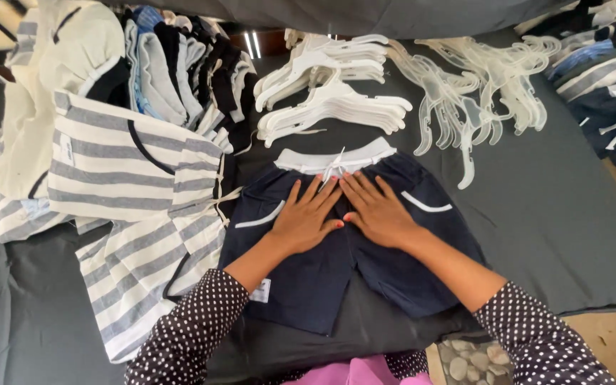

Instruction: Folding shorts and putting them on plastic hangers.

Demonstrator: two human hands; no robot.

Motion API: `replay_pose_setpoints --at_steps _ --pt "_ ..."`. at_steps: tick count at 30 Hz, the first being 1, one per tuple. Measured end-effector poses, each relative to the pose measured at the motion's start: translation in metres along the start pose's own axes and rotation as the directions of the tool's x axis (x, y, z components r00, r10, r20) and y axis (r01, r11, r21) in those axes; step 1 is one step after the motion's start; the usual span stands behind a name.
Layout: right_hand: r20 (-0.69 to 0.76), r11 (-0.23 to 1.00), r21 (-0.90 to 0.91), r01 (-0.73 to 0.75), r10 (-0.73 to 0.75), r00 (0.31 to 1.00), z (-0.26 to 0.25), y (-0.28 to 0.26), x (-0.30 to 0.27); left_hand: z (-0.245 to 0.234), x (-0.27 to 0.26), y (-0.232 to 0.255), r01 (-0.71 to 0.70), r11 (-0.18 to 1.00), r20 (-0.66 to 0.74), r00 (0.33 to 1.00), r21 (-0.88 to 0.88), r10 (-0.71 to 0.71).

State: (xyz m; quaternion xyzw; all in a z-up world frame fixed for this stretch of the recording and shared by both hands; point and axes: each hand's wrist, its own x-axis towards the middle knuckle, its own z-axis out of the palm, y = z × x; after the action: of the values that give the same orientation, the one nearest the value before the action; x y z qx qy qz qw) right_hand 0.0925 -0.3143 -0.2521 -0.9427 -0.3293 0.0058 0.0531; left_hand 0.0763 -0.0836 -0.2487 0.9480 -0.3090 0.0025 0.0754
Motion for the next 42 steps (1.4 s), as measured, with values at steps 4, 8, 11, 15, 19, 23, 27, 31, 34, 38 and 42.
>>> replay_pose_setpoints --at_steps 4,8,11,15,19,23,27,31,34,38,42 --pt "0.001 0.998 -0.059 0.016 -0.016 1.0 -0.01 0.026 0.002 -0.005 0.0 -0.021 0.014 1.0 -0.01 1.0 -0.002 -0.014" --pt "0.026 0.994 -0.101 -0.029 0.032 0.999 -0.006 0.051 -0.002 -0.018 -0.012 -0.039 0.105 0.985 0.001 0.994 0.135 -0.106" --pt "0.008 0.993 -0.107 -0.058 0.059 0.998 -0.005 0.06 -0.012 -0.02 -0.026 -0.053 0.179 0.979 0.03 0.983 0.097 -0.182" --pt "-0.019 0.983 -0.166 -0.077 0.075 0.997 -0.01 0.072 -0.028 -0.019 -0.039 -0.062 0.212 0.973 0.051 0.975 0.093 -0.217" --pt "-0.017 0.972 -0.096 -0.215 0.214 0.977 -0.002 0.075 -0.039 -0.014 -0.042 -0.059 0.258 0.964 0.065 0.963 0.065 -0.262" --pt "-0.102 0.949 0.003 -0.315 0.314 0.944 0.007 0.048 -0.047 -0.028 -0.037 -0.01 0.251 0.964 -0.023 0.968 0.088 -0.25" --pt "-0.004 0.977 0.134 -0.166 0.168 0.986 0.0 -0.019 -0.065 -0.02 -0.048 0.05 -0.006 1.0 -0.01 1.0 -0.03 0.005" --pt "-0.008 0.999 -0.037 -0.035 0.034 0.999 0.003 -0.024 -0.08 0.001 -0.064 0.048 -0.119 0.991 -0.025 0.993 -0.057 0.118" --pt "-0.032 0.994 -0.063 -0.084 0.082 0.996 0.002 0.004 -0.088 -0.004 -0.075 0.03 -0.1 0.995 -0.041 0.994 -0.015 0.1" --pt "-0.062 0.97 -0.03 -0.24 0.238 0.969 0.002 0.037 -0.106 -0.013 -0.096 0.011 0.009 1.0 -0.011 1.0 0.029 -0.009" --pt "-0.075 0.968 0.118 -0.224 0.233 0.97 0.003 0.03 -0.109 -0.014 -0.106 0.023 0.075 0.992 -0.03 0.997 0.103 -0.072"
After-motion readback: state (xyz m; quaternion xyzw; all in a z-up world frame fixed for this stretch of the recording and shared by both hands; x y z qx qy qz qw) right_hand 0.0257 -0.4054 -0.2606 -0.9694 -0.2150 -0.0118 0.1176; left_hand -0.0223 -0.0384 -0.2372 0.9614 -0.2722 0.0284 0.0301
